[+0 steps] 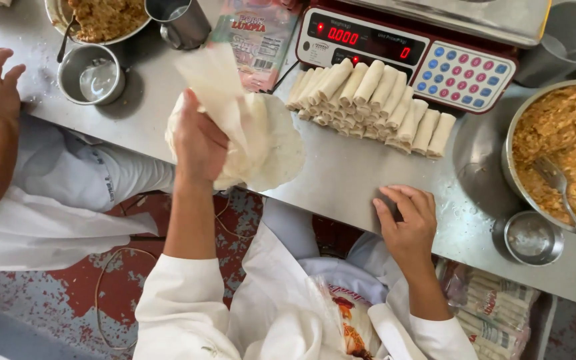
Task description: The person is manually wrapping lumpia by peeling a wrapper, adding filling, and rolling it up.
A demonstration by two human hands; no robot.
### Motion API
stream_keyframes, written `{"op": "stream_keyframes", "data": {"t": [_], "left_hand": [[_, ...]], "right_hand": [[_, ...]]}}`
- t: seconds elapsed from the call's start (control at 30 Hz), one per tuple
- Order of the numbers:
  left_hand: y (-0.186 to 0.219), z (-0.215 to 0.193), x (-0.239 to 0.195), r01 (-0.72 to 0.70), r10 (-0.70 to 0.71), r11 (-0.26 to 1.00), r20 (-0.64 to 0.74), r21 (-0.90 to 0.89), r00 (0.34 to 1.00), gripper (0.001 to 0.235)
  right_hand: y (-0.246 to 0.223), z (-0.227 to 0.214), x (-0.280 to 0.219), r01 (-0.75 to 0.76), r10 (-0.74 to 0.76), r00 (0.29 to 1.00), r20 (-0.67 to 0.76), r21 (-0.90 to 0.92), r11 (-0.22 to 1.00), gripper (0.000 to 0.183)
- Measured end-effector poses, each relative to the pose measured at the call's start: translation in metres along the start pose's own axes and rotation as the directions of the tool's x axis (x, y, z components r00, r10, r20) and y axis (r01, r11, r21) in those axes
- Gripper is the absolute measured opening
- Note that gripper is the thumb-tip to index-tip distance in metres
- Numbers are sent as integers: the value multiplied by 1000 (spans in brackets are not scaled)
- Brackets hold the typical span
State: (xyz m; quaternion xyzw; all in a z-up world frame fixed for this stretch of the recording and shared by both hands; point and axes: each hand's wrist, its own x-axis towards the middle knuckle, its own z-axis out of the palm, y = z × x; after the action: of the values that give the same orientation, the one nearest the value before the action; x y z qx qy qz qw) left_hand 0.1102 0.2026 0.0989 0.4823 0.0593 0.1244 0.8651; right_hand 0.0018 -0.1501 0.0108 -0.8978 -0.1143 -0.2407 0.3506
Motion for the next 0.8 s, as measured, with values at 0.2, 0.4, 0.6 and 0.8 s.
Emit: {"op": "stream_keyframes", "data": {"t": [0.2,0.4,0.6,0.8], "left_hand": [[-125,43,-78,567,-492,806,341,-169,801,62],[-108,94,-92,385,-530,837,402,388,746,27],[-95,89,-89,-583,198,686,658,437,726,14],[-135,51,-118,-914,182,204,904,351,388,17]], "right_hand": [[13,17,0,-385,409,897,166,747,542,57],[37,-40,-3,-406,433,873,225,828,386,10],[-10,-102,23,127,-90,974,-210,166,978,9],[17,-88,-37,26,10,984,179,-197,980,29]]}}
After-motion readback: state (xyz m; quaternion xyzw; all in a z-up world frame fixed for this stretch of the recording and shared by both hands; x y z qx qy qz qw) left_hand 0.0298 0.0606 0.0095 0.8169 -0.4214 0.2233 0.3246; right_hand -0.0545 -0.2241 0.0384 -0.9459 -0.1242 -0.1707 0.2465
